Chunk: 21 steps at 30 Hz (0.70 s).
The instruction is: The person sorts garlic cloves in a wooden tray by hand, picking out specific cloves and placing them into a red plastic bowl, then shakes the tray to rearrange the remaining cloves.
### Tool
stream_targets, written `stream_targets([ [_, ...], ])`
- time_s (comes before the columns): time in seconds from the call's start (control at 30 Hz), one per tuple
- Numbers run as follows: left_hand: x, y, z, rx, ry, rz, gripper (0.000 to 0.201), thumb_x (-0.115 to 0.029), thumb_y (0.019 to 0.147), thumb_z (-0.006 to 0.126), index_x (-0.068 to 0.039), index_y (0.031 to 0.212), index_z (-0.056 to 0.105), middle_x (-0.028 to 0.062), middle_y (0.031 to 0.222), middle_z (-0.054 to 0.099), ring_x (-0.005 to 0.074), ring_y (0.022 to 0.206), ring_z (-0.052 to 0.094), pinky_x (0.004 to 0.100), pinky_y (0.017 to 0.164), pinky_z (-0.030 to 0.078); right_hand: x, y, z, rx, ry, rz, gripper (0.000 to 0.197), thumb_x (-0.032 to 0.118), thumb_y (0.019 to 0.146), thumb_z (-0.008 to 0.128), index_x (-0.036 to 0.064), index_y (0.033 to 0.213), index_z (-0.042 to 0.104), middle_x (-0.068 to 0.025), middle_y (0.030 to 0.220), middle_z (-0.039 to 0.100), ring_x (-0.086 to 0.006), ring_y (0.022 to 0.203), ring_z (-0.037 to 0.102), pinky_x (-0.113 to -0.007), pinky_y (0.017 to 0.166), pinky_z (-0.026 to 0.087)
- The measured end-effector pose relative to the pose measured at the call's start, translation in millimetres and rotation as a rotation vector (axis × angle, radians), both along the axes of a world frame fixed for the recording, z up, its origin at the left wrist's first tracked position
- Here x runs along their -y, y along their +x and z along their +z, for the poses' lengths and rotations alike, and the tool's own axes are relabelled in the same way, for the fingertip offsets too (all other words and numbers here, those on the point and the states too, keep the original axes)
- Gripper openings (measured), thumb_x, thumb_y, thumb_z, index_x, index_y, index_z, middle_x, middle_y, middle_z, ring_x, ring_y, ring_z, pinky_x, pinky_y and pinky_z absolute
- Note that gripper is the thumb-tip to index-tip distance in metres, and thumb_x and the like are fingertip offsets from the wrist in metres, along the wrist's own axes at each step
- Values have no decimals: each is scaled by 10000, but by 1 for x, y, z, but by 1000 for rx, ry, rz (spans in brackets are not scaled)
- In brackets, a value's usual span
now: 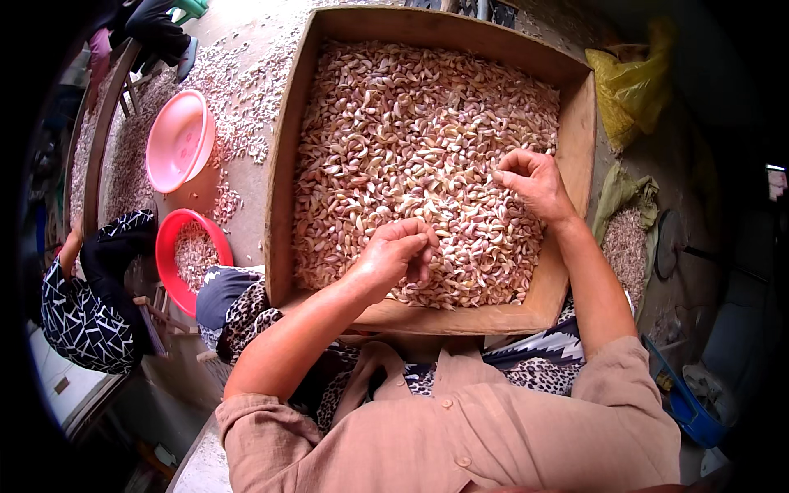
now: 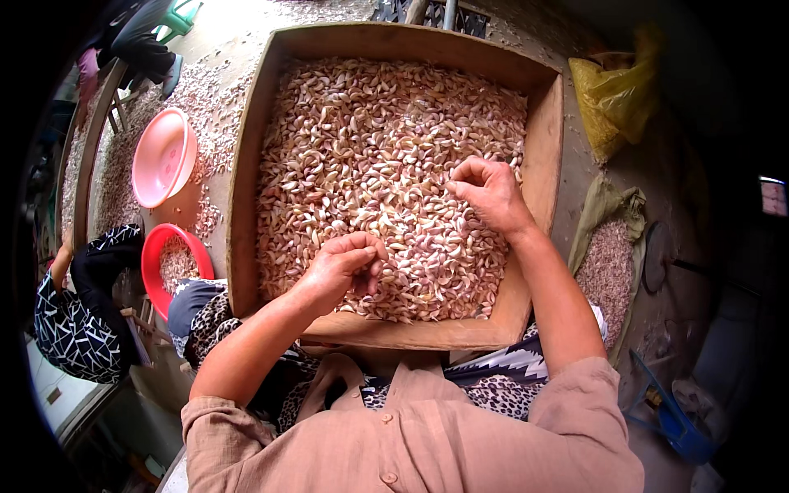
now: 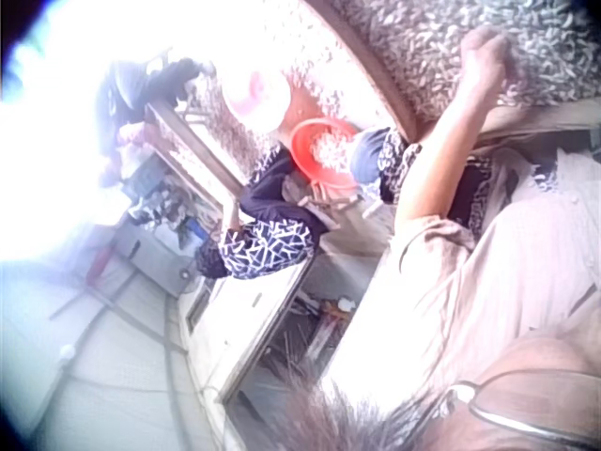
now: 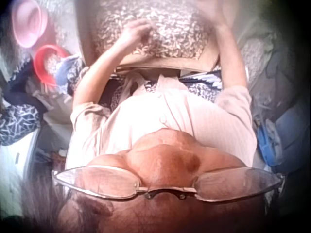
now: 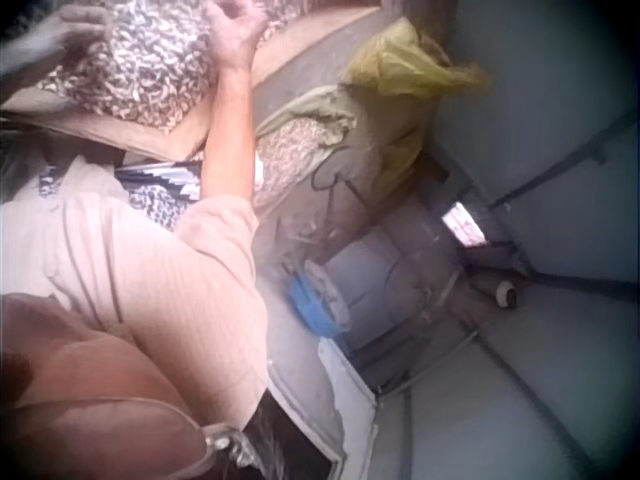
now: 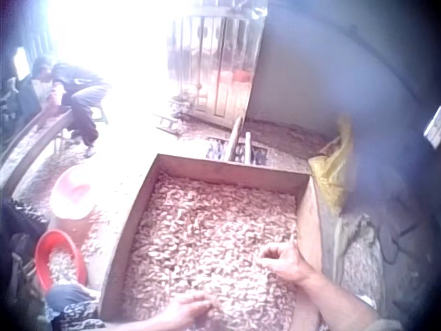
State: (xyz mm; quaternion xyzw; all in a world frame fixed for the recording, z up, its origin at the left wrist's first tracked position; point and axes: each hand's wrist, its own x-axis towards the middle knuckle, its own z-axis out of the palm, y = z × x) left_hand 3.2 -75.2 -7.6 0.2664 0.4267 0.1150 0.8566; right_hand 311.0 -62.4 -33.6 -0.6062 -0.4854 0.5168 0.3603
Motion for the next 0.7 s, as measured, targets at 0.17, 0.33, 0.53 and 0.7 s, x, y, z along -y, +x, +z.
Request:
stream_targets([
  [0.17, 4, 1, -9, 34, -66, 103, 253, -214, 1094, 464, -56, 1004, 641, 36, 849, 641, 164, 628, 668, 231, 530, 465, 12, -56, 36, -114, 13, 189, 18, 29, 887, 737, 16, 899, 741, -4, 865, 705, -80, 828, 633, -262, 767, 533],
  [0.33, 7, 5, -9, 31, -148, 207, 362, -312, 1117, 391, -13, 1115, 595, 119, 880, 662, 228, 687, 700, 279, 551, 514, 31, -101, 50, 156, 471, 381, 119, 71, 809, 805, 71, 918, 756, -55, 947, 705, -224, 880, 661, -346, 776, 541],
  [0.53, 14, 10, -14, -43, -101, 193, 444, -378, 1120, 390, -7, 1042, 620, 84, 767, 645, 169, 562, 617, 275, 470, 460, 36, -107, 43, 378, 633, 406, 122, 120, 814, 783, 83, 925, 748, -60, 1002, 686, -275, 907, 636, -399, 801, 539],
  [0.7, 20, 9, -8, -100, -17, 164, 511, -464, 1120, 421, -38, 959, 654, 33, 662, 588, 123, 496, 539, 265, 421, 382, 39, -108, 44, 322, 627, 456, 174, 123, 810, 786, 73, 972, 747, -78, 1036, 693, -289, 899, 638, -404, 793, 539],
])
